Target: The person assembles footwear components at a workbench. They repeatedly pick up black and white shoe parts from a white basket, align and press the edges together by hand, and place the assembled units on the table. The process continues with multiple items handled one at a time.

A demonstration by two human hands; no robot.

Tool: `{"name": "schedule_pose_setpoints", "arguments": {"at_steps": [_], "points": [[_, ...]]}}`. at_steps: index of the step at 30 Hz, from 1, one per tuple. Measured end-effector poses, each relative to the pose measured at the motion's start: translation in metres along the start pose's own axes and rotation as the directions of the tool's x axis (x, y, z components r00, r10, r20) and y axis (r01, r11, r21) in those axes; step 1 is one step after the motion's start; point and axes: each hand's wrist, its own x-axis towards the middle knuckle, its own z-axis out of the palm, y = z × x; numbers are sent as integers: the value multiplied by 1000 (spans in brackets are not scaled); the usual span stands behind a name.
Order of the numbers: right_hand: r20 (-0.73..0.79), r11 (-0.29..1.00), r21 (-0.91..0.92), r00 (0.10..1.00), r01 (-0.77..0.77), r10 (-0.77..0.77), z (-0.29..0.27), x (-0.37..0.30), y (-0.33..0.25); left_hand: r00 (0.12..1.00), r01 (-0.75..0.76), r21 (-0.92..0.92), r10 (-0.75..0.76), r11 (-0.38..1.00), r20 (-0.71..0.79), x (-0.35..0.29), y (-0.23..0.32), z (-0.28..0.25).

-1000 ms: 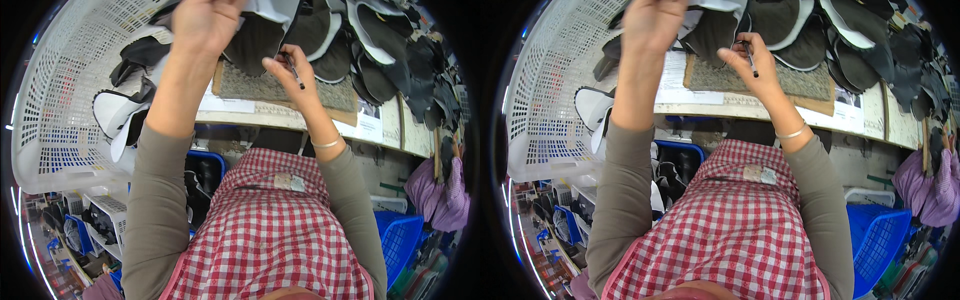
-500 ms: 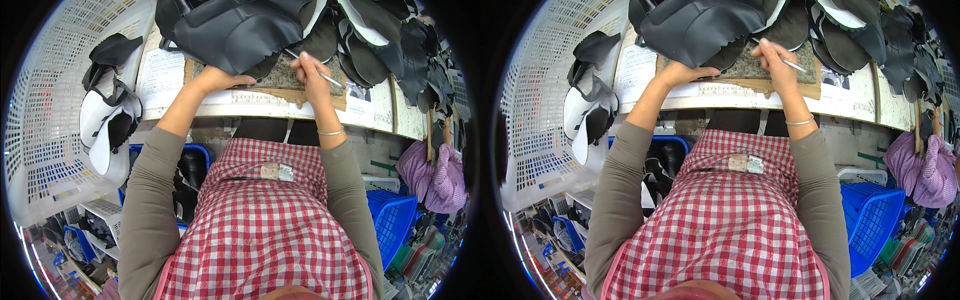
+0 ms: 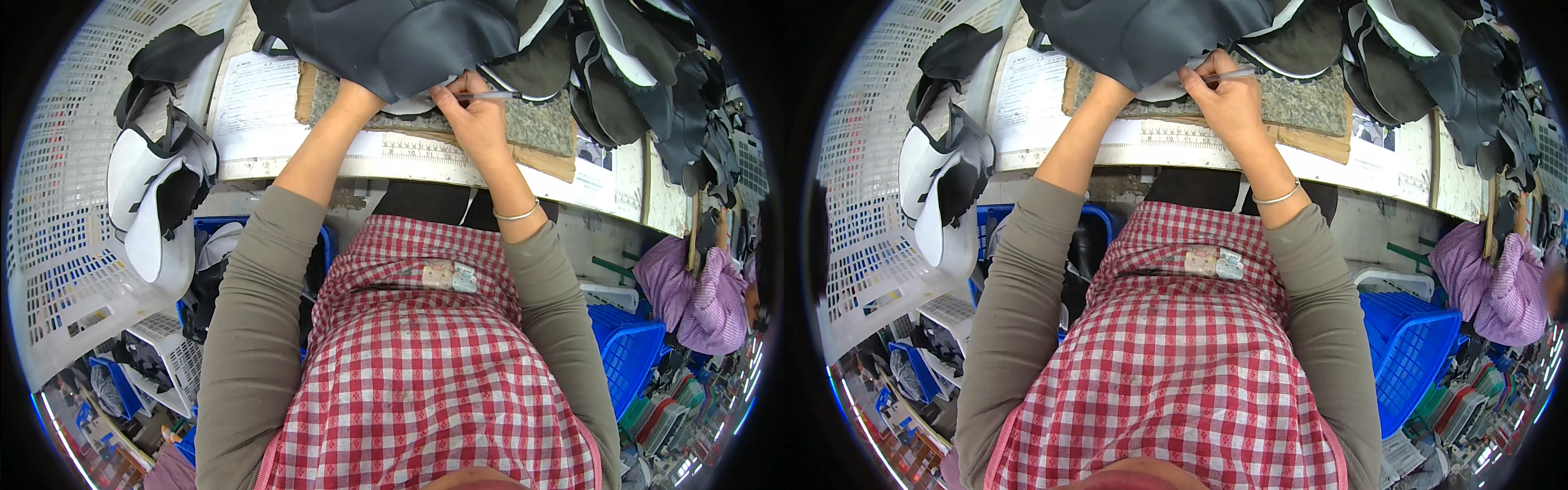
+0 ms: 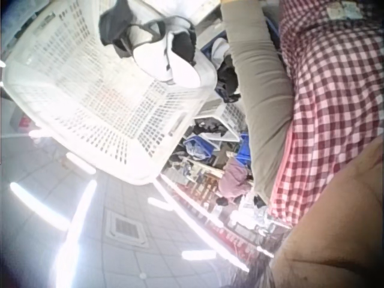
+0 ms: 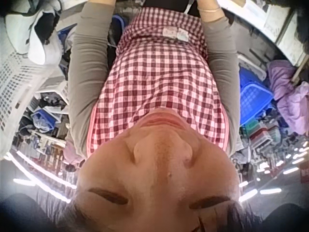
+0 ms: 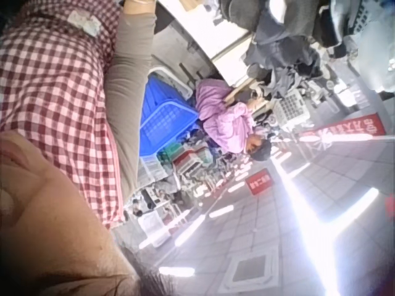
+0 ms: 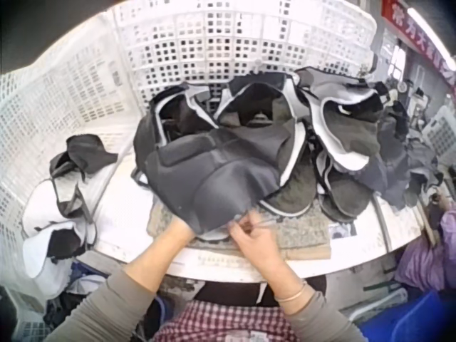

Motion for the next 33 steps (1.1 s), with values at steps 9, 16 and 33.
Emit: {"name": "schedule_pose_setpoints", "arguments": {"at_steps": [9, 16, 33], "points": [[47, 998, -65, 999, 1, 2, -2, 1, -2, 999, 30, -23, -30, 999, -19, -5, 1, 0], [79, 994, 107, 997, -18, 9, -8, -1, -2, 999, 17, -9, -17, 1000, 30, -1, 18, -12], [202, 839, 539, 978, -73, -44, -36, -12, 11, 892, 302, -953, -360, 27, 273, 3, 130, -57]]}}
